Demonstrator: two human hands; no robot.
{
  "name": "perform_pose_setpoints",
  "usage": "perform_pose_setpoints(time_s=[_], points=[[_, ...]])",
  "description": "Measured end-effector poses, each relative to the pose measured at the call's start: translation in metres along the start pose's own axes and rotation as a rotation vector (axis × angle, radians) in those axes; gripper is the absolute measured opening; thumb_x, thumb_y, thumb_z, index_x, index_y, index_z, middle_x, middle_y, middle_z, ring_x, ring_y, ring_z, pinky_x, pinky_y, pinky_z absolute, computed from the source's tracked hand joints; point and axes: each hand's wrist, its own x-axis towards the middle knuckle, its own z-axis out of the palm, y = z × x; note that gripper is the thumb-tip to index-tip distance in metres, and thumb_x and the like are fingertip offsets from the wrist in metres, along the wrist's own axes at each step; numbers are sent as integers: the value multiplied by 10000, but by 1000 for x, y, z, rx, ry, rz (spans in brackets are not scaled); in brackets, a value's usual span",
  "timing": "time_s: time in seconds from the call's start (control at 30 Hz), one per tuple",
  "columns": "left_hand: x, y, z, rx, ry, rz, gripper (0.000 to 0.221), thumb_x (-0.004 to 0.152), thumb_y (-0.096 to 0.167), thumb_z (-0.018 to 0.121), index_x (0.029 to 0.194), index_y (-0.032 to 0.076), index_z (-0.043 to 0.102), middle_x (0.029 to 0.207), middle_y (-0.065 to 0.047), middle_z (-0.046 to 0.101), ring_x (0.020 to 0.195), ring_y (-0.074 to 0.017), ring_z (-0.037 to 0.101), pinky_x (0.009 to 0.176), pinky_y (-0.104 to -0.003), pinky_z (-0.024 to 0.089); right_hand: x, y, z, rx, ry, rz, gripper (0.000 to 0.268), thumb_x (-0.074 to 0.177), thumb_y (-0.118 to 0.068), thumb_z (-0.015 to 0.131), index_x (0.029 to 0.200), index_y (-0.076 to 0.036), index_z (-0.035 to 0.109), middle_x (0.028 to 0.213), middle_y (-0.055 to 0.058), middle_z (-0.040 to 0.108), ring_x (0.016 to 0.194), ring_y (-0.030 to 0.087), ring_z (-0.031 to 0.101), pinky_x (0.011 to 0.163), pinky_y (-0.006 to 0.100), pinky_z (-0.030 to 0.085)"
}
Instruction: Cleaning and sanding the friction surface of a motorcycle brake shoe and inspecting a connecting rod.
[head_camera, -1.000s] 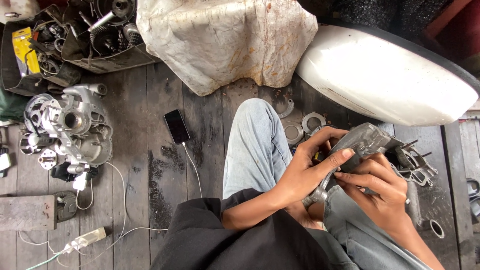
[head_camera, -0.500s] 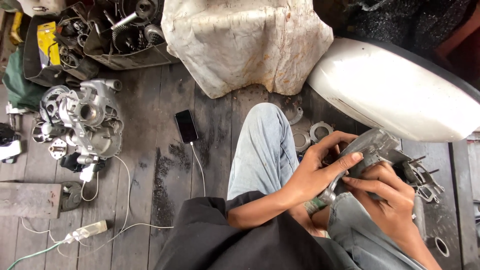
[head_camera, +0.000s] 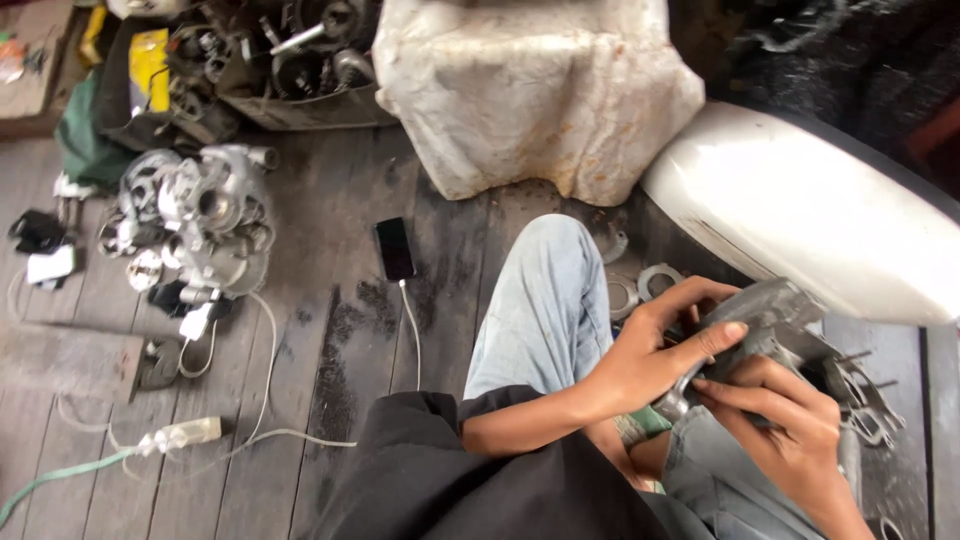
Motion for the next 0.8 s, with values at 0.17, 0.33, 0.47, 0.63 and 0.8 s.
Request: perform_pose_setpoints(time_s=[0.17, 0.33, 0.47, 0.63, 0.8], points=[[-4, 0, -4, 17, 4, 11, 406, 1045, 445, 570, 1349, 178, 607, 1220, 56, 601, 941, -123, 492, 914, -292, 417, 3, -4, 1, -38, -10, 13, 113, 836, 36, 732, 947, 16, 729, 874, 151, 689, 736, 202, 677, 730, 333, 566], [-6, -1, -7, 33, -20, 40, 367, 1055, 466, 587, 1344, 243, 628, 1203, 74, 625, 1061, -106, 565, 929, -258, 416, 0, 1, -2, -168, 52, 21, 41, 904, 123, 720, 916, 83, 718, 899, 212, 679, 789, 260, 652, 755, 373, 526], [-6, 6, -6, 3, -17, -12, 427, 1036, 480, 575, 1351, 195, 624, 1249, 53, 626, 999, -127, 538, 930, -283, 423, -8, 12, -1, -192, 125, 17, 97, 915, 158, 784, 958, 118, 707, 907, 249, 665, 766, 282, 614, 618, 351, 453], [0, 1, -3, 17, 59, -4, 439, 1023, 466, 585, 1343, 171, 638, 1193, 56, 625, 911, -116, 498, 883, -266, 412, 2, -1, 0, -128, 26, 19, 75, 889, 88, 735, 959, 67, 718, 894, 206, 684, 781, 277, 654, 746, 387, 546], [-2, 0, 3, 7, 27, -16, 434, 1010, 467, 597, 1319, 166, 644, 1209, 24, 624, 1062, -128, 577, 909, -258, 413, -2, 0, -4, -181, 13, 70, 131, 887, 55, 729, 1007, 103, 707, 1042, 281, 685, 1034, 412, 696, 934, 498, 615]])
